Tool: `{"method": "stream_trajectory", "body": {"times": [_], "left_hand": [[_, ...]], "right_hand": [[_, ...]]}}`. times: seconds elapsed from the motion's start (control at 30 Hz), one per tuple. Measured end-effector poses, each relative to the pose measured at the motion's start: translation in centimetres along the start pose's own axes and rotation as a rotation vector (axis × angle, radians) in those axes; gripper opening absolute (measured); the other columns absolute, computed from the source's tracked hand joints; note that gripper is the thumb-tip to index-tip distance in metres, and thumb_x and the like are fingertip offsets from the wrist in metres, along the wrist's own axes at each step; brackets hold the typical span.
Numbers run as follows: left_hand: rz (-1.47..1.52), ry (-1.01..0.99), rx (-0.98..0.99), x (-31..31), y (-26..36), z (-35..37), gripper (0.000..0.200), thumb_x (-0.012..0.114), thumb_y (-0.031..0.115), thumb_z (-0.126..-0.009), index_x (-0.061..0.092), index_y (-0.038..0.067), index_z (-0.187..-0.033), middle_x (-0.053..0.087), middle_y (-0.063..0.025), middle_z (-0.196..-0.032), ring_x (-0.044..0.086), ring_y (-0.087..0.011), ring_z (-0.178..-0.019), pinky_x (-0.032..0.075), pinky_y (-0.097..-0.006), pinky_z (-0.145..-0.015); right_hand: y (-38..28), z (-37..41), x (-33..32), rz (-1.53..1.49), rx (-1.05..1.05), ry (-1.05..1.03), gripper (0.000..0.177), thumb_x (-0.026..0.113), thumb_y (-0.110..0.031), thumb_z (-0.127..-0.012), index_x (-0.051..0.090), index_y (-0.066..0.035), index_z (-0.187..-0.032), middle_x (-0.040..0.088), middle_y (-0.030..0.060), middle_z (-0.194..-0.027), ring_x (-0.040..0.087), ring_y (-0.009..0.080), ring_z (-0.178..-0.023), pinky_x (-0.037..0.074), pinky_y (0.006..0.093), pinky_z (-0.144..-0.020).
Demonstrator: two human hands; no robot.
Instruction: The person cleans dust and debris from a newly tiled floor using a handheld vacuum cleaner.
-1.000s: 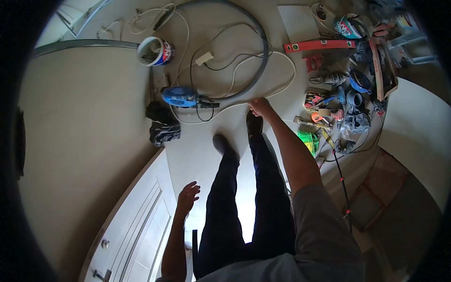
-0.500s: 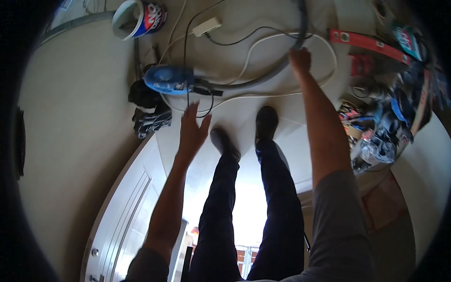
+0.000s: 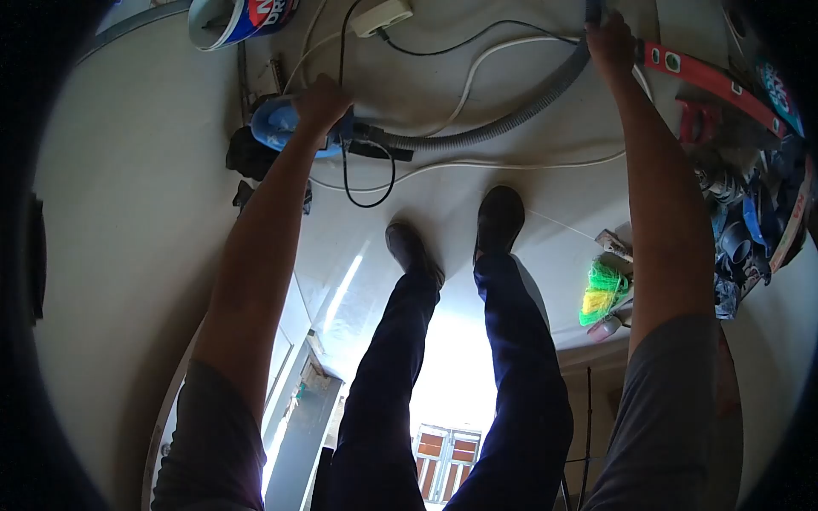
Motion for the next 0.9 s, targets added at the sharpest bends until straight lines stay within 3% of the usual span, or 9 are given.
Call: {"method": "stream_trajectory", "body": {"times": [0.13,0.27,0.33,0.43,0.5,0.67,0.77,0.87,0.9], "left_hand": [[-0.164,0.015,0.048,0.6,0.2,-1.2,0.026,0.057,0.025,-0.088,0.072,0.007,-0.099,0.074,-0.0164,-0.105,0.072,-0.0358,-0.101,0.054,-0.0478,-0.081],[0.578,0.183,0.096,-2.1,0.0,1.8,0.022,0.062,0.025,-0.093,0.071,0.007,-0.101,0.074,-0.0140,-0.097,0.073,-0.0287,-0.089,0.053,-0.0405,-0.074],[0.992,0.177,0.123,-6.2,1.6,7.9,0.019,0.063,0.022,-0.096,0.067,0.005,-0.105,0.073,-0.0112,-0.090,0.071,-0.0213,-0.082,0.053,-0.0356,-0.072],[1.330,0.076,0.142,-12.3,5.3,15.8,0.017,0.063,0.017,-0.101,0.063,0.003,-0.111,0.070,-0.0041,-0.087,0.067,-0.0122,-0.081,0.054,-0.0292,-0.074],[1.277,0.091,0.188,-15.6,7.8,20.2,0.016,0.063,0.012,-0.100,0.063,0.003,-0.112,0.069,-0.0050,-0.090,0.067,-0.0132,-0.085,0.054,-0.0296,-0.079],[1.181,-0.113,0.289,-14.7,13.8,27.7,0.013,0.062,0.007,-0.097,0.067,0.002,-0.108,0.071,-0.0098,-0.097,0.068,-0.0191,-0.095,0.052,-0.0315,-0.087],[0.923,-0.191,0.665,-12.3,17.5,32.2,0.014,0.060,0.006,-0.095,0.070,0.004,-0.104,0.069,-0.0131,-0.096,0.068,-0.0289,-0.092,0.053,-0.0364,-0.088],[0.710,-0.466,0.717,-4.7,20.5,36.5,0.029,0.060,0.001,-0.087,0.070,0.006,-0.114,0.068,-0.0134,-0.105,0.065,-0.0292,-0.102,0.047,-0.0464,-0.100],[0.594,-0.474,0.765,-2.9,21.2,37.3,0.028,0.059,0.004,-0.090,0.070,0.007,-0.115,0.067,-0.0147,-0.105,0.064,-0.0312,-0.105,0.046,-0.0482,-0.101]], "right_hand": [[1.6,-1.7,-1.7,-0.119,0.147,-0.179,0.054,0.071,-0.045,-0.088,0.063,-0.007,-0.125,0.071,0.0167,-0.110,0.067,0.0360,-0.107,0.051,0.0440,-0.092],[1.5,4.3,-9.9,-0.381,0.124,0.034,0.035,0.064,-0.037,-0.094,0.067,-0.005,-0.109,0.071,0.0161,-0.104,0.067,0.0364,-0.100,0.050,0.0456,-0.088],[4.2,9.6,-11.7,0.135,-0.339,0.024,0.034,0.066,-0.036,-0.094,0.066,-0.004,-0.105,0.069,0.0139,-0.087,0.068,0.0304,-0.085,0.051,0.0429,-0.080],[8.3,18.8,-14.3,-0.578,0.466,-0.116,0.023,0.068,-0.027,-0.094,0.063,-0.005,-0.097,0.063,0.0069,-0.073,0.063,0.0162,-0.065,0.051,0.0326,-0.063],[9.8,23.5,-13.9,-0.865,0.735,-0.166,0.020,0.069,-0.020,-0.091,0.061,-0.004,-0.100,0.065,0.0069,-0.079,0.063,0.0129,-0.064,0.052,0.0287,-0.058],[10.5,28.7,-13.2,-0.737,1.041,-0.329,0.044,0.063,-0.013,-0.091,0.056,-0.005,-0.134,0.068,0.0111,-0.100,0.065,0.0182,-0.067,0.056,0.0319,-0.057],[9.3,26.1,-15.1,-0.902,0.969,-0.150,0.037,0.061,-0.016,-0.093,0.057,-0.006,-0.128,0.067,0.0092,-0.096,0.063,0.0169,-0.065,0.052,0.0316,-0.051],[13.6,31.9,-12.7,-1.014,1.069,-0.478,0.020,0.058,-0.016,-0.093,0.062,-0.008,-0.111,0.064,0.0055,-0.084,0.059,0.0163,-0.059,0.046,0.0316,-0.046],[14.9,36.3,-13.0,-0.941,1.005,-0.716,0.018,0.057,-0.021,-0.092,0.069,-0.009,-0.084,0.058,0.0037,-0.060,0.050,0.0168,-0.046,0.044,0.0330,-0.044]]}}
Point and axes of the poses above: each hand's wrist, its own z-axis away from the middle knuckle, its own x-axis out of the palm, y = z × x, the point moved 7 cm from there along -z, towards the middle knuckle
